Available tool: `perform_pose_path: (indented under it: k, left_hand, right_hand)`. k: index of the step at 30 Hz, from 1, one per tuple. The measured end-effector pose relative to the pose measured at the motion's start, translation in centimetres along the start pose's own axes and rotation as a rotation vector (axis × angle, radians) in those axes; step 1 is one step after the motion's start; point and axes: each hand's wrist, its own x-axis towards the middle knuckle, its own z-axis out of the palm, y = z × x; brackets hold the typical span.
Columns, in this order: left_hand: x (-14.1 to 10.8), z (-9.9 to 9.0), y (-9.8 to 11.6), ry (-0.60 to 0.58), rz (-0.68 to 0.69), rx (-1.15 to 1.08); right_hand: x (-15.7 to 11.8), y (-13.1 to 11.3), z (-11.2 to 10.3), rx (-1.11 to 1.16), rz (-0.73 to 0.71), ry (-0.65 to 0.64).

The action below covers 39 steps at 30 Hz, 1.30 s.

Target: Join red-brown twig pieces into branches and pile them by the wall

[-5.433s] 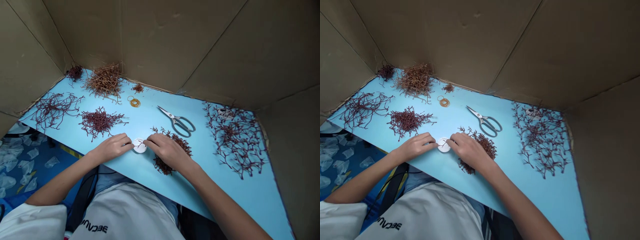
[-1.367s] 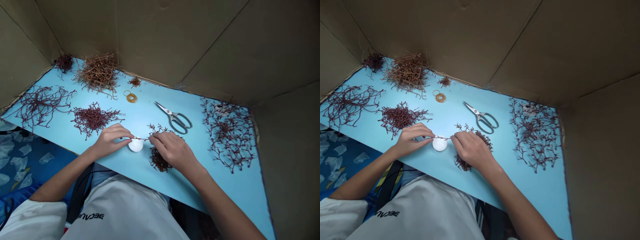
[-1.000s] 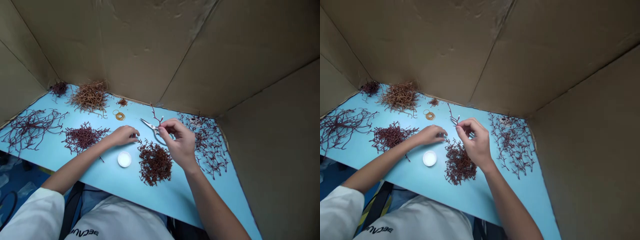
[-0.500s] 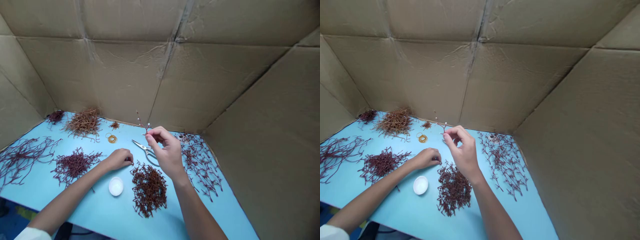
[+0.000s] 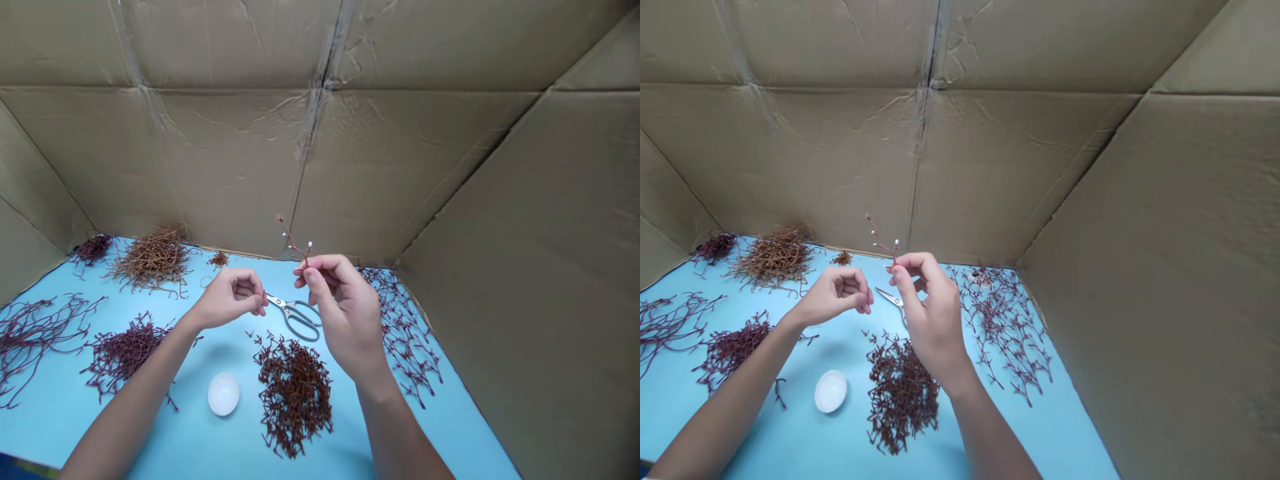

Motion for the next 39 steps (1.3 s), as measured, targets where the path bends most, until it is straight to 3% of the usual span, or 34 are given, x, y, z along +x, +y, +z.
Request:
perform_pose_path:
  k: [5,10,15,23,39]
  left_hand:
    - [-0.9,1.0,4.8,0.054,0.263,-0.225]
    - [-1.5,2.0,5.5,0.092,0.445,-0.351]
    - [-1.0,2.9,4.8,0.174,0.469,-0.474]
    - [-1.0,3.9,5.3,0.334,0.467,-0.437]
    - [-1.5,4.5,6.3,0.359,0.479,-0.392]
  right_hand:
    - [-0.8,-1.0,0.0,0.020,-0.030,0.016]
    - [-1.9,-1.8,-0.1,0.026,0.023,-0.070]
    - [-2.8,-2.4,0.3,-0.021,-0.004,-0.045]
    - [-2.8,-2.5,0.8,-0.085,-0.077,0.003]
    - [-3.2,-2.3,0.6,-0.189,-0.206,-0.007]
